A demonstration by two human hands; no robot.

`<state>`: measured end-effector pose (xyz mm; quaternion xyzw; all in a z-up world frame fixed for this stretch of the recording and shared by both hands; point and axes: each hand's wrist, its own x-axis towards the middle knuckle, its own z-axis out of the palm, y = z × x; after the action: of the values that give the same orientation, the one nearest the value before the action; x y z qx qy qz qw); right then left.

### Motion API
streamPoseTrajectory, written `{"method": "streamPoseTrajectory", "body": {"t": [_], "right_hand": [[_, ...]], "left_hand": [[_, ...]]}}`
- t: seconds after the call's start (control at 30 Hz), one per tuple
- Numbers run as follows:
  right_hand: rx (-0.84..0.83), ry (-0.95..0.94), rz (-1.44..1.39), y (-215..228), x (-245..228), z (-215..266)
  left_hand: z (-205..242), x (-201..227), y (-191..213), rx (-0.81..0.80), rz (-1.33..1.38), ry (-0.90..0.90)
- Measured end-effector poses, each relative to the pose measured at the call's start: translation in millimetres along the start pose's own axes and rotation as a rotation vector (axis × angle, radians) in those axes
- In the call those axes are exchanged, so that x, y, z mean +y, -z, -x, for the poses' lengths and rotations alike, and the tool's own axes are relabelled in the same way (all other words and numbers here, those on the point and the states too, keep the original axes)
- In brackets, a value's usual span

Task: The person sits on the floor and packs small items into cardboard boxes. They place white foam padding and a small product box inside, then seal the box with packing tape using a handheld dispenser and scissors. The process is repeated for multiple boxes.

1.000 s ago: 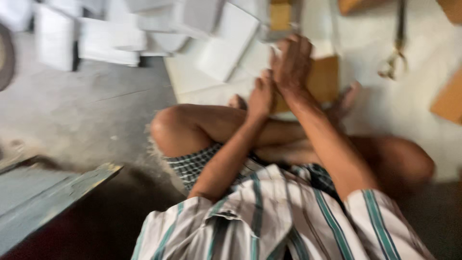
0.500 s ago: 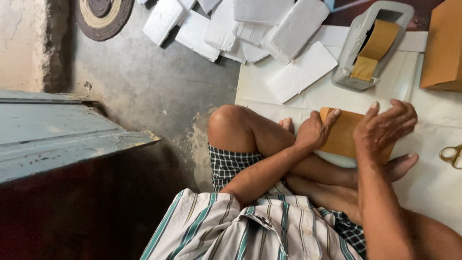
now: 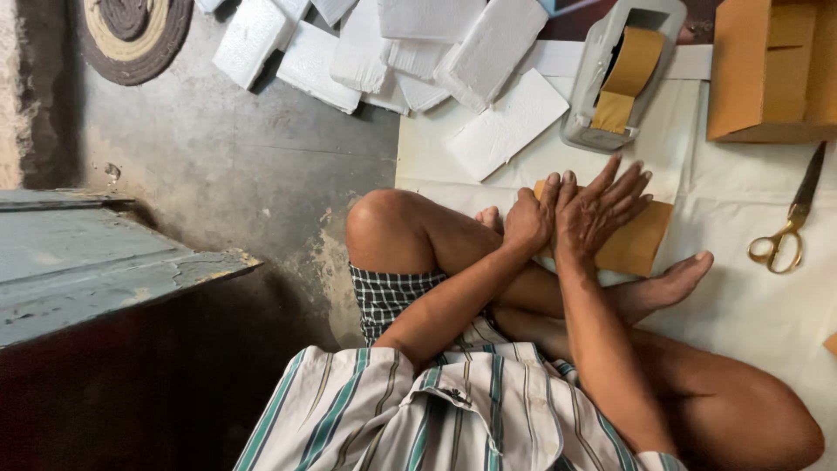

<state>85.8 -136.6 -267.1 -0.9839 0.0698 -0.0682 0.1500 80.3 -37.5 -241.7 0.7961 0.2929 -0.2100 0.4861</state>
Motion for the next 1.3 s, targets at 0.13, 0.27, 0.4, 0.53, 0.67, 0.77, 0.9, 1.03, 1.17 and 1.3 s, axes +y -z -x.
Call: {"method": "streamPoseTrajectory", "body": {"t": [0.13,0.27,0.4,0.53,0.67,0.77,0.9,1.03,1.17,1.3], "right_hand": [[-0.072,-0.047,-0.004,20,9,-4],[-0.255,-0.315,-0.013,47,38,-28],[-0.165,-0.364,-0.062,74,55,-28],[-0.149,-0.471,-0.215,95,75,-21],[-0.135,-0.385,-0.550,118,93,-7],[-0.077,-0.386,-0.555,132,93,3],[-0.061,-0.369,-0.598,143,87,29],[-0.077,-0.277,-0.772,141,84,46],[-0.090,-0.374,-0.779,122,100,48],[-0.021,-0.329,-0.735,102,113,42]], "left_hand": [[1,0,-5,-0.007,-0.001,-0.007],[9,5,-3,-0.020,0.018,-0.008],[17,13,7,-0.024,0.025,-0.072],[16,13,8,0.042,0.023,-0.181],[27,4,17,-0.013,0.079,-0.281],[41,14,38,-0.076,0.058,-0.345],[72,27,69,-0.175,0.000,-0.367],[92,40,83,-0.132,-0.028,-0.396],[94,48,75,-0.153,0.050,-0.363],[83,46,69,-0.183,-0.003,-0.235]]}}
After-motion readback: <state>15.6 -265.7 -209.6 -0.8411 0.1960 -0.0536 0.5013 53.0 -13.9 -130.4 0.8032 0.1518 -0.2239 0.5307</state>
